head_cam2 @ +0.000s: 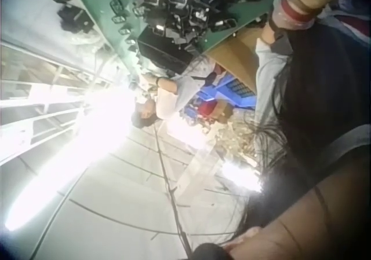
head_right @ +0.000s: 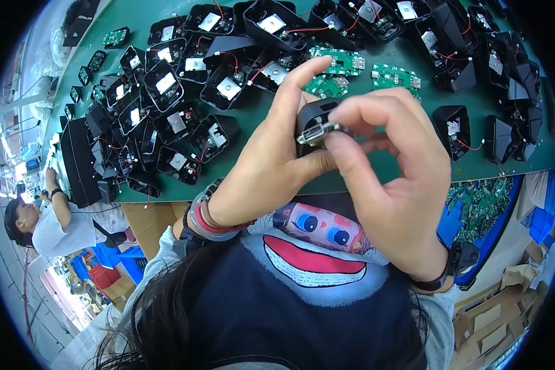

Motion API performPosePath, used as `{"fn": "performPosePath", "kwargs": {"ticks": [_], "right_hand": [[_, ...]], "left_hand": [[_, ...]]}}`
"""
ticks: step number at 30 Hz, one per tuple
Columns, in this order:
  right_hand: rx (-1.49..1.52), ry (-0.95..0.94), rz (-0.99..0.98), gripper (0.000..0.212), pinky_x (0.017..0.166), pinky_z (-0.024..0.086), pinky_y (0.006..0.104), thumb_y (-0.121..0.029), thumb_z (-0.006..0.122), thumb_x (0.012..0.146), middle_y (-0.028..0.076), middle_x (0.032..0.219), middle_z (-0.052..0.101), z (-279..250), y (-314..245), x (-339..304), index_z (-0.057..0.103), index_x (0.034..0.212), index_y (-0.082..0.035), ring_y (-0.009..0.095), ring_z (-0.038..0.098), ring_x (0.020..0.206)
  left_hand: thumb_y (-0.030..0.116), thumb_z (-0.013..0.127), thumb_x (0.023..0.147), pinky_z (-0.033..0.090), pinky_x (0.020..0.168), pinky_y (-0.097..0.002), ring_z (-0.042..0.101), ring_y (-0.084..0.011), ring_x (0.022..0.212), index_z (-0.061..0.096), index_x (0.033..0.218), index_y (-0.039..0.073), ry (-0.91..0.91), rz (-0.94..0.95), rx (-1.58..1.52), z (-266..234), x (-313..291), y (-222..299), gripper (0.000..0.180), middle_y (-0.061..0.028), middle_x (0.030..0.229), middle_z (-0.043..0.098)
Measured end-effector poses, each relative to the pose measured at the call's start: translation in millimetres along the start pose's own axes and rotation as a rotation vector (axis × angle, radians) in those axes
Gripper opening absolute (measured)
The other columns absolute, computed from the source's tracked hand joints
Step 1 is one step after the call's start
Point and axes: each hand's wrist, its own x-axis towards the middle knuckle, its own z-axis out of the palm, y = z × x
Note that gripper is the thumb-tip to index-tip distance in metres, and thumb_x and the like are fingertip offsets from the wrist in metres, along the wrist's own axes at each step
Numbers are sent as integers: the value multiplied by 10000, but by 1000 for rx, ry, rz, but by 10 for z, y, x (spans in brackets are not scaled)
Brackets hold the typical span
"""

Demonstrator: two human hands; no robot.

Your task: Fitting printed circuit boards into plastic housings on a production line.

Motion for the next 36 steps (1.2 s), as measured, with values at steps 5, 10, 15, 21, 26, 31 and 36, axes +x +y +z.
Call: {"fn": "performPosePath", "kwargs": {"ticks": [5, 10, 15, 21, 26, 31, 36], "right_hand": [[321, 86, 213, 106, 598, 457, 193, -40, 606, 829, 36, 864, 569, -89, 54, -5, 548, 904, 7, 66, 545, 726], [705, 7, 501, 155, 530, 452, 163, -121, 583, 876, 31, 808, 586, -91, 28, -35, 531, 960, -2, 46, 549, 672], [466, 192, 377, 163, 471, 417, 148, -28, 615, 827, 15, 793, 578, 74, -7, 16, 550, 971, 14, 28, 531, 655], [342, 159, 349, 235, 563, 399, 155, -14, 618, 817, -3, 776, 528, 132, 74, 23, 529, 1032, 17, 27, 487, 660], [360, 199, 270, 335, 591, 385, 158, 5, 605, 808, -7, 789, 466, 194, 81, 34, 453, 1107, 3, 36, 463, 675], [418, 69, 371, 343, 584, 376, 150, 5, 598, 808, 4, 830, 454, 135, 45, 21, 435, 1110, -11, 36, 459, 680], [565, -219, 515, 352, 522, 343, 136, -57, 627, 799, 18, 965, 476, 0, 91, 204, 443, 1095, -12, 5, 464, 667]], "left_hand": [[158, 655, 823, 418, 711, -248, 488, -119, 762, 236, 1368, 83, -68, -56, -277, -42, 8, 20, 692, -48, 885, 501], [359, 497, 927, 372, 624, -214, 418, -71, 695, 253, 1350, 65, -29, -84, -409, -41, 27, 17, 570, -10, 823, 477], [370, 414, 955, 382, 680, -202, 423, -67, 789, 300, 1310, 64, 22, -91, -495, 8, -15, 25, 482, -25, 881, 466], [182, 473, 878, 399, 718, -227, 437, -87, 819, 345, 1258, 67, -31, -16, -421, 30, -25, -46, 417, -44, 983, 445], [82, 450, 787, 377, 765, -199, 434, -62, 897, 352, 1289, 73, -66, -40, -479, -27, -29, -40, 512, -29, 1084, 446], [63, 463, 773, 404, 679, -209, 448, -72, 784, 372, 1238, 62, -78, -67, -473, -49, -42, -3, 474, -38, 1009, 454], [47, 472, 722, 371, 605, -174, 427, -44, 748, 391, 1232, 63, -192, -23, -360, -169, -8, -29, 517, -32, 1051, 467]]}}
